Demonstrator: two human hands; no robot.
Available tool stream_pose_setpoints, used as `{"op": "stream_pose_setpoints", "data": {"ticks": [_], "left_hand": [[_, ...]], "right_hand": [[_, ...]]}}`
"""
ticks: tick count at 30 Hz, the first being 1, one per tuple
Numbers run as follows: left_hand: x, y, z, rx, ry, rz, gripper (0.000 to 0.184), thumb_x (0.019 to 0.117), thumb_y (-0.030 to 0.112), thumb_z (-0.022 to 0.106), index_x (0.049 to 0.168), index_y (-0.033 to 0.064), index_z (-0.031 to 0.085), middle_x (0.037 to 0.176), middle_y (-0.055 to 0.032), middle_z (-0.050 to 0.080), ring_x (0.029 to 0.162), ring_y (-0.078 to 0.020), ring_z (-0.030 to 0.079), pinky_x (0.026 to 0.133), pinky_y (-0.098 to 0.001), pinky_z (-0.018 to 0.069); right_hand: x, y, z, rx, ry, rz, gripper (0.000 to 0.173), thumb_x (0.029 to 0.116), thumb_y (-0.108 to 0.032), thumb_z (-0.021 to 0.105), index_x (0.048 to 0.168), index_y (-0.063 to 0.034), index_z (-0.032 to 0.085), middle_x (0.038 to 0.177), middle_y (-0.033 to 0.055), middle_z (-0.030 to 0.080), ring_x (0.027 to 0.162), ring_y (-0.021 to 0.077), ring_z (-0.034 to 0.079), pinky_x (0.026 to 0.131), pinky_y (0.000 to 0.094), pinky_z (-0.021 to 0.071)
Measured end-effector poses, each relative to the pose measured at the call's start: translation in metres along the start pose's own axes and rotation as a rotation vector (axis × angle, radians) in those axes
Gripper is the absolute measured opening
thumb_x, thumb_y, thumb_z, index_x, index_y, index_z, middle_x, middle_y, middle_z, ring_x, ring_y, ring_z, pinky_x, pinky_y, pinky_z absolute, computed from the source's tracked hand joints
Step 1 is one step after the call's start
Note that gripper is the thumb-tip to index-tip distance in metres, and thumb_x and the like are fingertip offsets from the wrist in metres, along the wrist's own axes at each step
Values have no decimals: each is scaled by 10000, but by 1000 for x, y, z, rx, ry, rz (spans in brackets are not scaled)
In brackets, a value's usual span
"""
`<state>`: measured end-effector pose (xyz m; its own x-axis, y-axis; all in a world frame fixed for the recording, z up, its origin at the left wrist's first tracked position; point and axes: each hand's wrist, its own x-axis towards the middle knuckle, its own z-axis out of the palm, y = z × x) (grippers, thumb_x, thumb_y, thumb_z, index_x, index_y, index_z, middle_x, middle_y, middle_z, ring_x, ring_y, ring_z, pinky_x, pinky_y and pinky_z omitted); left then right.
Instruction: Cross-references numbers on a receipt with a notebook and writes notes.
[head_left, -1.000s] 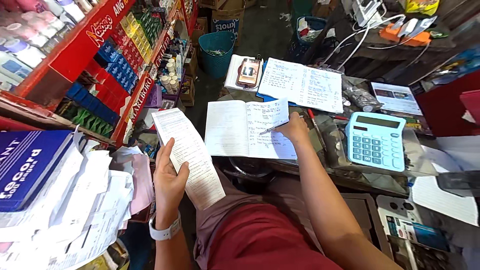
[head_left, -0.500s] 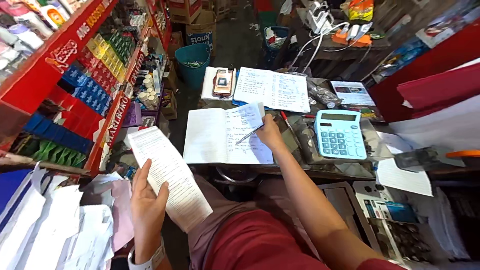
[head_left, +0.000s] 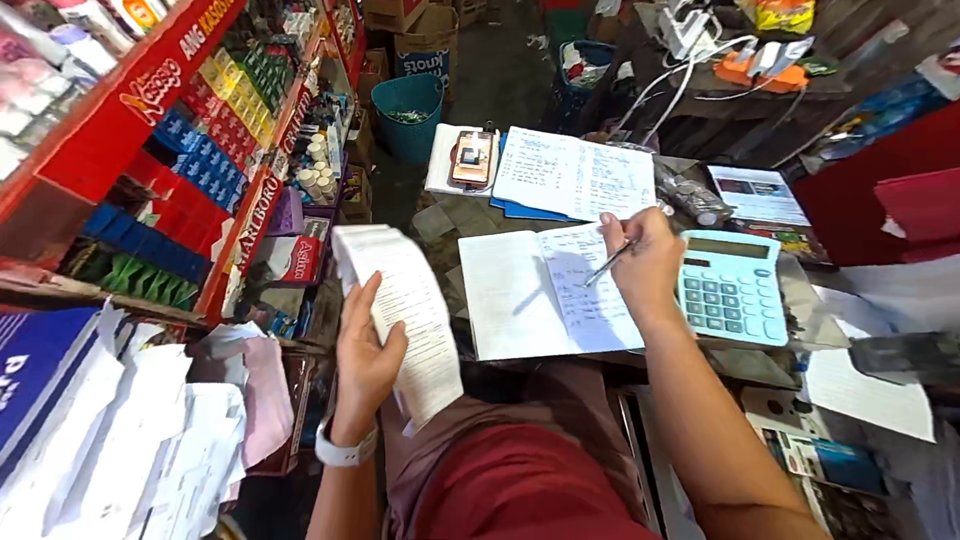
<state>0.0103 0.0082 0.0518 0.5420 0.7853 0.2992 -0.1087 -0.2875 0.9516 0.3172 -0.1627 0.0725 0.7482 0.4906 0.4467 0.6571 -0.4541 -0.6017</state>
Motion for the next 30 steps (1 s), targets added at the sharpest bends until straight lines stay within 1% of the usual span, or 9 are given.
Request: {"op": "stream_pose_setpoints", "data": {"ticks": [2, 5, 8, 12, 16, 18, 20, 22, 30], "left_hand": [[11, -3, 15, -60, -38, 41, 700, 831, -66, 634, 1502, 1, 445, 1533, -145, 425, 1196, -133, 632, 916, -311, 606], [29, -22, 31, -112, -84, -12, 720, 841, -72, 636, 1523, 49, 438, 1566, -142, 396, 1221, -177, 618, 917, -360, 606], [40, -57, 42, -81, -114, -168, 713, 852, -85, 621, 1527, 64, 445, 1571, -168, 388, 1215, -229, 618, 925, -406, 597], [40, -86, 46, 23, -115, -326, 690, 862, -81, 614, 1520, 64, 464, 1583, -186, 379, 1263, -268, 592, 962, -437, 575], [40, -86, 44, 100, -124, -361, 685, 856, -68, 620, 1512, 64, 476, 1584, -191, 382, 1283, -279, 578, 977, -444, 562], [40, -88, 43, 129, -119, -350, 688, 837, -56, 620, 1503, 56, 489, 1571, -192, 402, 1284, -270, 575, 978, -434, 557], [38, -90, 43, 131, -105, -345, 684, 834, -59, 618, 1497, 53, 493, 1570, -186, 402, 1273, -256, 581, 968, -413, 561], [36, -93, 43, 152, -92, -341, 680, 829, -41, 620, 1492, 52, 501, 1580, -185, 393, 1265, -248, 590, 958, -402, 565], [33, -93, 39, 203, -113, -298, 674, 825, 6, 606, 1490, 42, 502, 1561, -202, 409, 1211, -218, 624, 940, -363, 571]], "right_hand": [[3, -3, 35, 421, -187, -14, 309, 1107, -251, 437, 1009, 30, 519, 870, 115, 721, 770, 156, 729, 749, 349, 606], [14, 1, 96, 769, -430, 62, 377, 1109, -305, 319, 1206, 5, 511, 985, 94, 740, 884, 161, 749, 838, 359, 623], [15, 4, 135, 708, -446, 106, 444, 1113, -287, 307, 1280, 55, 535, 1075, 149, 712, 922, 158, 705, 820, 348, 585], [4, 9, 145, 576, -430, 123, 525, 1116, -364, 285, 1342, -15, 606, 1207, 173, 619, 903, 174, 632, 799, 350, 545], [8, 0, 141, 636, -430, 252, 310, 1083, -247, 470, 1073, 16, 634, 958, 77, 584, 747, 96, 575, 714, 275, 524], [15, -8, 142, 711, -475, 275, 185, 1015, -133, 622, 1085, 38, 604, 906, 84, 650, 745, 124, 652, 746, 324, 587], [21, -15, 149, 771, -490, 293, 227, 941, -30, 697, 1086, 14, 528, 847, 59, 649, 681, 125, 694, 685, 319, 635], [27, -17, 156, 753, -487, 310, 243, 902, -23, 756, 949, -19, 517, 753, 42, 662, 593, 109, 677, 601, 297, 616], [18, -11, 166, 615, -329, 118, 285, 966, -93, 666, 762, -62, 469, 623, 5, 480, 504, 47, 483, 508, 200, 454]]}}
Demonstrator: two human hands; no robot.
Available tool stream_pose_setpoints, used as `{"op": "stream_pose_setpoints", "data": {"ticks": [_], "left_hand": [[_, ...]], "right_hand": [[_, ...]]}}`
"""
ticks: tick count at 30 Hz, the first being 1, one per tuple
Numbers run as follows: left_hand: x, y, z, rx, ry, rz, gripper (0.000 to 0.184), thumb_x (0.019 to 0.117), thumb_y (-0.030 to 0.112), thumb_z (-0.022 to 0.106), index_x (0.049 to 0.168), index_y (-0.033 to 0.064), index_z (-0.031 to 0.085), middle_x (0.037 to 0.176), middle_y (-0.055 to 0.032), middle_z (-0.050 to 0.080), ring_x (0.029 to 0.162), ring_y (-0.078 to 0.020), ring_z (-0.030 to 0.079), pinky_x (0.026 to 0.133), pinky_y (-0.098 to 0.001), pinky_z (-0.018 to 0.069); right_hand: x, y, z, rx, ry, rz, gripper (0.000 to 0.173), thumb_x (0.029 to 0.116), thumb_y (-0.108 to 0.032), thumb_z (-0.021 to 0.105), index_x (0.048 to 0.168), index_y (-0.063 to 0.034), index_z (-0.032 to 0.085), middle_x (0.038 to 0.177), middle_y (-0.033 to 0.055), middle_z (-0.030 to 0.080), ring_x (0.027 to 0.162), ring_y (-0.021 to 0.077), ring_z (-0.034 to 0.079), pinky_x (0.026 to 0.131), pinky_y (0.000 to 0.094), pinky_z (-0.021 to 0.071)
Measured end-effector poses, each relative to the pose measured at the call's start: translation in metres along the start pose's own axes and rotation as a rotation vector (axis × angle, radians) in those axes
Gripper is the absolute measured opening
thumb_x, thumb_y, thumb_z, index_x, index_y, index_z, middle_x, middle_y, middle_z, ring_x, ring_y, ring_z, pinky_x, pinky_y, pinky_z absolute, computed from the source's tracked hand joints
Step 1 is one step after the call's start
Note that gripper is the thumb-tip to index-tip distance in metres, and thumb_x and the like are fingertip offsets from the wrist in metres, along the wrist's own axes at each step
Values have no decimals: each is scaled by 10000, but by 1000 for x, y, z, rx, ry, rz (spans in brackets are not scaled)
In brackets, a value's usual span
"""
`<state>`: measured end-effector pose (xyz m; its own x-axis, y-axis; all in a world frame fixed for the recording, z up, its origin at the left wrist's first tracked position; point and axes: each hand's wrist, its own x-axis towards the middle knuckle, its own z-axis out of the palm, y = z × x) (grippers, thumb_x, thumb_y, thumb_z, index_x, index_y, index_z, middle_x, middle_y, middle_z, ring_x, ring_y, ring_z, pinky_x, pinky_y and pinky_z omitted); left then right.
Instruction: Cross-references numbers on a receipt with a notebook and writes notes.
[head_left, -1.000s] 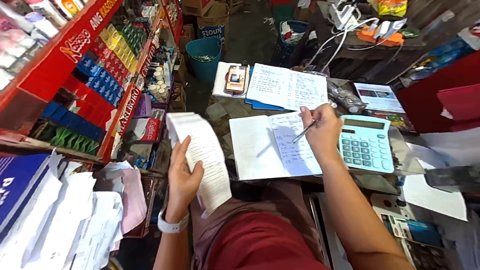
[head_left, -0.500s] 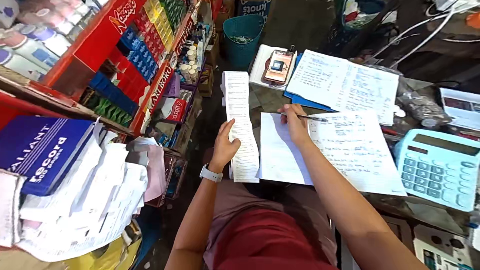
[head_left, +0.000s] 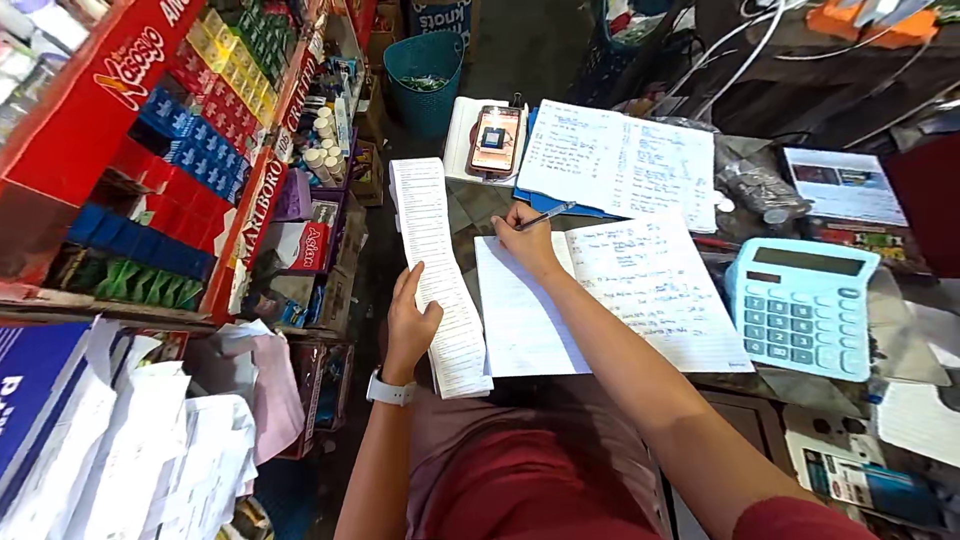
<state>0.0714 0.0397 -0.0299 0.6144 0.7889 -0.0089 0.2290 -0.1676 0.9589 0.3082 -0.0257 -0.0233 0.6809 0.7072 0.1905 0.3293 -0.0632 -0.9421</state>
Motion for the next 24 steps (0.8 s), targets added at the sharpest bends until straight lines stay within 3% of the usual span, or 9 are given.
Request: {"op": "stream_pose_setpoints", "data": {"ticks": [3, 7, 13, 16, 19, 24], "left_hand": [[-1, 3, -1, 47, 4, -11, 659, 834, 4, 612, 1485, 33, 508, 1559, -214, 414, 1242, -234, 607, 961, -375, 559], [-2, 3, 0, 73, 12, -22, 655, 842, 2, 619, 1486, 40, 508, 1566, -209, 410, 1269, -237, 592, 983, -373, 547], [-3, 2, 1, 53, 23, 3, 654, 836, -12, 617, 1480, 33, 514, 1557, -214, 419, 1233, -216, 615, 956, -347, 559], [-4, 3, 2, 51, 25, -2, 653, 838, -13, 616, 1482, 33, 513, 1554, -216, 422, 1221, -212, 619, 951, -344, 558], [-3, 2, 2, 39, 21, -4, 661, 835, -11, 610, 1487, 39, 509, 1557, -211, 419, 1197, -207, 635, 930, -341, 570], [-3, 0, 2, 31, 12, 11, 671, 827, 2, 610, 1489, 32, 504, 1556, -211, 423, 1244, -220, 609, 969, -352, 554]], "right_hand": [[0, 4, 3, -47, 37, -52, 301, 952, -64, 632, 718, -78, 443, 598, -13, 433, 498, 38, 431, 503, 190, 400], [-1, 1, 5, -181, -11, -102, 280, 933, -23, 640, 703, 1, 482, 654, 65, 465, 583, 106, 431, 551, 251, 365], [-1, 0, 5, -176, -3, -99, 311, 935, -18, 620, 680, -35, 443, 646, 29, 423, 575, 67, 388, 538, 213, 320], [-1, 0, 4, -167, -4, -79, 304, 944, -35, 635, 695, -36, 461, 634, 31, 445, 547, 67, 425, 521, 210, 365], [0, 0, 4, -189, 13, -99, 296, 944, -16, 620, 698, -28, 456, 661, 35, 435, 581, 68, 403, 542, 207, 339], [0, 0, 2, -212, -6, -118, 307, 924, -5, 601, 673, -45, 430, 635, 19, 411, 567, 63, 375, 530, 212, 309]]}}
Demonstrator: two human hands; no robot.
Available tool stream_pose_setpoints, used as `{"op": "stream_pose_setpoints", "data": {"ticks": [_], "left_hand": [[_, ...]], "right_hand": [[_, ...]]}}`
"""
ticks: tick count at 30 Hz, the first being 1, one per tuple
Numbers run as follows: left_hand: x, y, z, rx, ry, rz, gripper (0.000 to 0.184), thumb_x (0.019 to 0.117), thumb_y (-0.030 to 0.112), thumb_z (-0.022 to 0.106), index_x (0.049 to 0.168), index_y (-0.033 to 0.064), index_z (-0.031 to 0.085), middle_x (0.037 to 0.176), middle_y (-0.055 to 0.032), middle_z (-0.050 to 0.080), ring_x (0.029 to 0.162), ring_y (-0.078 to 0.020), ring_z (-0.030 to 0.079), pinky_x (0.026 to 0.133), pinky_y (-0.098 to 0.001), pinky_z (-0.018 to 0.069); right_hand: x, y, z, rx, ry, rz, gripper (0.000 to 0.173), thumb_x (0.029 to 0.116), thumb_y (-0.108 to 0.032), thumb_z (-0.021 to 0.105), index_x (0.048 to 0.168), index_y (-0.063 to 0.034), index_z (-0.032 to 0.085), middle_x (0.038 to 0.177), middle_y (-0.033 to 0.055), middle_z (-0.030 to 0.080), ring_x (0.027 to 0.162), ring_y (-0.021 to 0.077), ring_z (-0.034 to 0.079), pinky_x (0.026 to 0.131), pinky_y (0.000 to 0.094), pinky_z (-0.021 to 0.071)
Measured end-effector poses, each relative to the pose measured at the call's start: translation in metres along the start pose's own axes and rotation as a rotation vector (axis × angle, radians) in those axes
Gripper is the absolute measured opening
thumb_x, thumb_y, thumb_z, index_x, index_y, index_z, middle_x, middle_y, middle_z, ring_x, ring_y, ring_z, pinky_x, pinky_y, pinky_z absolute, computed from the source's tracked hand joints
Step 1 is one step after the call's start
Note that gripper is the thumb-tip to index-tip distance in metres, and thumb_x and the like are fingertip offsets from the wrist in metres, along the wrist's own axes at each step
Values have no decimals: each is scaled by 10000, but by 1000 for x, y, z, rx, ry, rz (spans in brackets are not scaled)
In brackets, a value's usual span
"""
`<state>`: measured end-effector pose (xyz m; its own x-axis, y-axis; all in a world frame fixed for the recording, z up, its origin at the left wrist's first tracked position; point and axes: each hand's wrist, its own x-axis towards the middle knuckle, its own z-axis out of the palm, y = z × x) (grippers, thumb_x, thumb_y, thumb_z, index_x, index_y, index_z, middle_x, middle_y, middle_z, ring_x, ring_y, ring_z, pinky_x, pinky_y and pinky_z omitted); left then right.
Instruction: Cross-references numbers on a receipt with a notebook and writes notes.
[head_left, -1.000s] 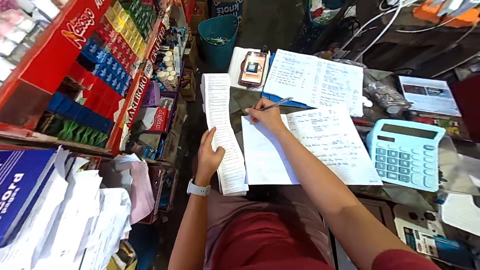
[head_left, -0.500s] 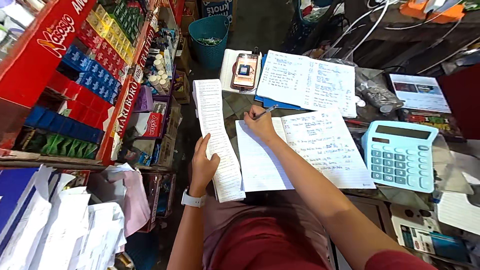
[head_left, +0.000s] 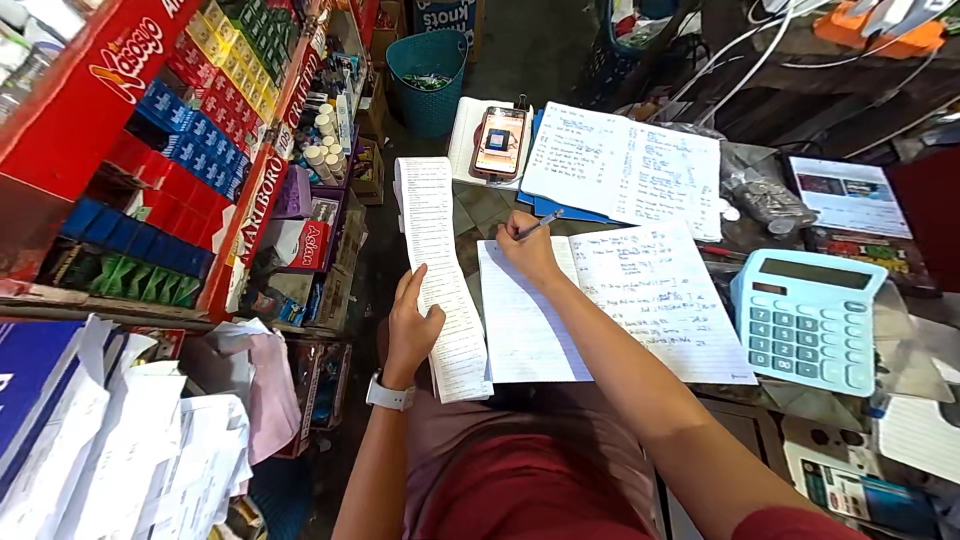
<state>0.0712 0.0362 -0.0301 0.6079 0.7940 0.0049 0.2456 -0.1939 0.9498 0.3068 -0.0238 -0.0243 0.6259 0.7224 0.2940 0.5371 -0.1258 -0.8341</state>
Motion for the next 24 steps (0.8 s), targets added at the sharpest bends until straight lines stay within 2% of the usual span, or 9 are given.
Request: {"op": "stream_pose_setpoints", "data": {"ticks": [5, 8, 12, 17, 24], "left_hand": [[-1, 0, 0, -17, 5, 11, 666, 826, -3, 609, 1484, 34, 512, 1549, -206, 432, 1229, -209, 617, 952, -346, 561], [1, 1, 0, 13, 2, 10, 662, 830, 0, 616, 1482, 34, 513, 1551, -215, 431, 1252, -239, 606, 964, -384, 558], [2, 1, 1, 32, 6, 13, 657, 830, 7, 617, 1479, 35, 518, 1552, -215, 433, 1254, -248, 607, 972, -390, 555], [2, 0, 1, 17, 5, 17, 665, 828, 2, 616, 1483, 29, 510, 1552, -217, 429, 1238, -236, 616, 960, -377, 561], [2, 1, 1, 26, 5, 9, 661, 831, 4, 610, 1484, 33, 511, 1552, -217, 429, 1229, -230, 620, 954, -369, 558]], "right_hand": [[1, -1, -5, -52, -33, -6, 297, 926, -16, 637, 682, -16, 467, 644, 49, 446, 589, 95, 412, 551, 244, 341], [0, 0, -7, -47, -45, 16, 278, 912, -16, 627, 683, -8, 470, 635, 50, 442, 585, 106, 411, 552, 267, 344], [1, 3, -5, 5, -11, -7, 313, 936, -29, 621, 677, -31, 446, 636, 20, 420, 573, 58, 385, 543, 208, 324], [1, 2, -5, 12, 1, 1, 333, 933, -13, 606, 664, -54, 413, 618, 5, 397, 556, 43, 369, 528, 196, 305], [1, 2, -6, -18, -18, -22, 301, 930, 5, 601, 675, -22, 443, 648, 35, 424, 588, 72, 389, 548, 217, 321]]}}
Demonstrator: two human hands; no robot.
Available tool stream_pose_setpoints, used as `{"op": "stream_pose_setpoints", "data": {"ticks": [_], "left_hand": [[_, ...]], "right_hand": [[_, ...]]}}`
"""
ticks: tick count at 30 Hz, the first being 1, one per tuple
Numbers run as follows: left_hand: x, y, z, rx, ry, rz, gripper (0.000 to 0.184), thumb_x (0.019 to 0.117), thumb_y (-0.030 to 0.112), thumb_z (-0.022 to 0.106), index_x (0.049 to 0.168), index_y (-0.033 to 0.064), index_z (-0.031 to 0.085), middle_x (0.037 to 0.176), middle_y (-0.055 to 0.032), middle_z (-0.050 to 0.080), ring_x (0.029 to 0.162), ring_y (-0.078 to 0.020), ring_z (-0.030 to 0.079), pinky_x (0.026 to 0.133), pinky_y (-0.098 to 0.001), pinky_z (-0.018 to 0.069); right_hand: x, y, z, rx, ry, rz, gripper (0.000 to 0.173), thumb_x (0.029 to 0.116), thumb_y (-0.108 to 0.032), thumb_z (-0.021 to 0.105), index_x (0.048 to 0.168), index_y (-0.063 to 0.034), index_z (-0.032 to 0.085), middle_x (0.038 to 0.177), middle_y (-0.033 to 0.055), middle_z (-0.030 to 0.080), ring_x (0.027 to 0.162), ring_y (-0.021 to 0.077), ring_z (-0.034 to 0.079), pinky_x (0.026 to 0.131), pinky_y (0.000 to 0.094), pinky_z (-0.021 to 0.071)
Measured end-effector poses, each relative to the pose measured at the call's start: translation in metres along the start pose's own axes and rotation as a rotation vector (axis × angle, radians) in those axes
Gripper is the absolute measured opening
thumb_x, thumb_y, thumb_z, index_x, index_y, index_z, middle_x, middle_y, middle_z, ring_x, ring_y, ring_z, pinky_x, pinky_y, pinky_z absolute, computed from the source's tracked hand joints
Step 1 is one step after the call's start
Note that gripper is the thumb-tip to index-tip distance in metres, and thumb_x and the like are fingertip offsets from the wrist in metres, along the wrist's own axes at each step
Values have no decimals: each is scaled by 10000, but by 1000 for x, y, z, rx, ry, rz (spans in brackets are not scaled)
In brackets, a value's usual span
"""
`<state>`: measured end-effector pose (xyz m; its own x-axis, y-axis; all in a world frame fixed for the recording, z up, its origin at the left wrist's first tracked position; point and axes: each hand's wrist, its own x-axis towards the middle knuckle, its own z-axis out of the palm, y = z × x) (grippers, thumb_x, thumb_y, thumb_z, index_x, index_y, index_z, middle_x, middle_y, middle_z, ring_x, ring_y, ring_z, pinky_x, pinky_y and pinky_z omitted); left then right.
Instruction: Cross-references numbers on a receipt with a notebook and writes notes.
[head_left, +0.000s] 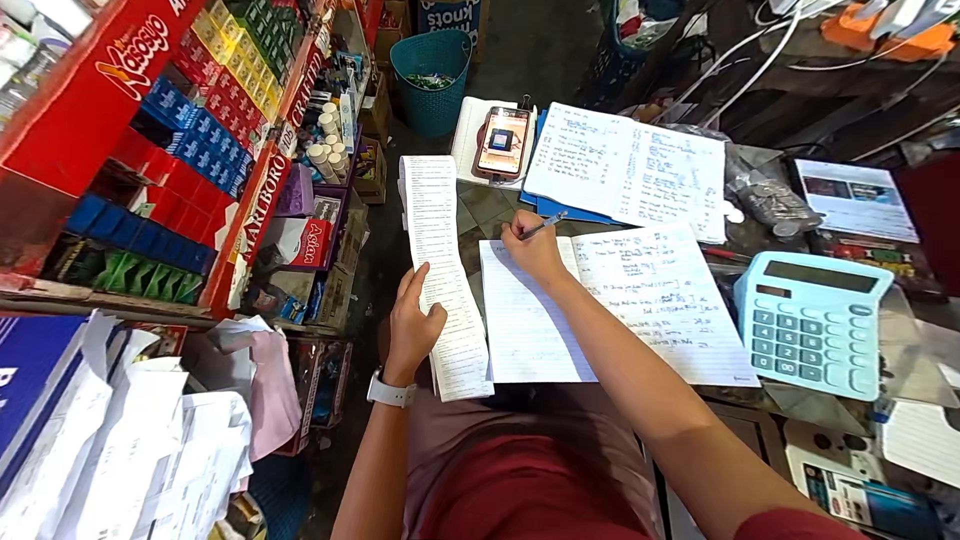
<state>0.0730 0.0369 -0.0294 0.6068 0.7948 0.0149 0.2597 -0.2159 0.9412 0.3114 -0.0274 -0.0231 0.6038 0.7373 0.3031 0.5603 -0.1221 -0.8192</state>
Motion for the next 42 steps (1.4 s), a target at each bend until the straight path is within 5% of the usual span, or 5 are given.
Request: {"op": "stream_pose_setpoints", "data": {"ticks": [13, 23, 26, 33, 42], "left_hand": [[1, -3, 0, -19, 3, 11, 673, 821, 7, 613, 1486, 31, 508, 1549, -213, 432, 1231, -226, 619, 954, -367, 561], [4, 0, 3, -29, -13, -58, 701, 825, 7, 627, 1509, 43, 477, 1561, -205, 428, 1262, -272, 605, 979, -426, 559], [4, 3, 3, -51, -18, -69, 741, 821, 2, 627, 1533, 32, 427, 1562, -213, 421, 1275, -277, 595, 996, -428, 551], [5, 7, 2, -35, -57, -102, 797, 833, 8, 633, 1577, 55, 351, 1562, -206, 424, 1235, -268, 622, 981, -428, 556], [-9, 15, 4, -1, -50, -84, 764, 839, 5, 619, 1556, -17, 356, 1557, -260, 396, 1361, -295, 515, 1074, -404, 489]], "right_hand": [[0, 1, 0, 3, 30, 28, 317, 926, -4, 605, 666, -43, 428, 630, 16, 406, 567, 56, 374, 532, 205, 308], [1, 12, -4, 15, 29, 140, 304, 964, -96, 642, 730, -13, 467, 656, 71, 468, 581, 150, 459, 564, 334, 406], [4, 11, -7, 154, 50, 238, 288, 970, -109, 632, 756, -79, 441, 605, -7, 475, 500, 72, 513, 524, 247, 493], [4, 11, -8, 235, 79, 245, 321, 962, -103, 652, 735, -120, 426, 583, -45, 464, 474, 33, 494, 498, 204, 477], [7, 9, -9, 238, 69, 252, 327, 965, -113, 660, 735, -128, 427, 582, -60, 436, 462, 16, 455, 482, 179, 441]]}}
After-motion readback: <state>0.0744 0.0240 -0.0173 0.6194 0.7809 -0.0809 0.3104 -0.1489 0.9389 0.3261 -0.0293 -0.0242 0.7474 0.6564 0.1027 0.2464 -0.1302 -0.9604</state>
